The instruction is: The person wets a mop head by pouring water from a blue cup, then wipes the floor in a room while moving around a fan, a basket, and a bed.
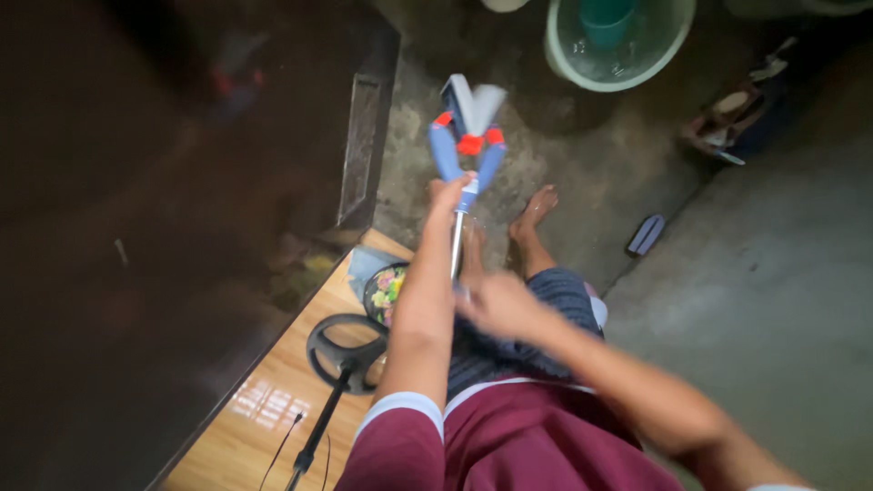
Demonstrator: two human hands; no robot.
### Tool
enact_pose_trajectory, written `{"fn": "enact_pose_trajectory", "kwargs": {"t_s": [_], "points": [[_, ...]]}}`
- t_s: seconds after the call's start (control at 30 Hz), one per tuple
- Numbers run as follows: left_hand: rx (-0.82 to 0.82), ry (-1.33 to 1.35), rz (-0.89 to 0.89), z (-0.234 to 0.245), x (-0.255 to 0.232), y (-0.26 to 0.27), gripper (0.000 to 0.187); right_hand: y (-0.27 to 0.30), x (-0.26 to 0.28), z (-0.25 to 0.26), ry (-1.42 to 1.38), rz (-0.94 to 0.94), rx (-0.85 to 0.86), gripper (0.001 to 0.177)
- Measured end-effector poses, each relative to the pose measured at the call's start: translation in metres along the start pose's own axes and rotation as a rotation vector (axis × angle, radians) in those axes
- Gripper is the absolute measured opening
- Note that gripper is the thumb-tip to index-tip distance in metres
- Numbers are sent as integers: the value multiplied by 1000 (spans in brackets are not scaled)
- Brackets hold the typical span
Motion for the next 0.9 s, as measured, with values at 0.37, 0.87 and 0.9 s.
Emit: {"fn": "enact_pose_trajectory", "kwargs": {"t_s": [0.37, 0.87, 0.9], "points": [[-211, -23, 136, -7, 13, -4, 41, 102, 85, -7, 98, 178, -36, 26], [-19, -612, 80, 0, -6, 19, 45, -128, -178, -22, -128, 21, -398, 56], [-15, -624, 94, 0, -10, 17, 45, -136, -199, -34, -242, -98, -400, 66]]}}
Point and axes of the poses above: each hand's wrist, its own y-axis away from the middle knuckle, its own z-axis out of the back of the hand, x = y × z, the point moved 3 cm from there along -y, towards the middle knuckle, and after that the axes turned 1 degree about -y, right-handed, at the moved point
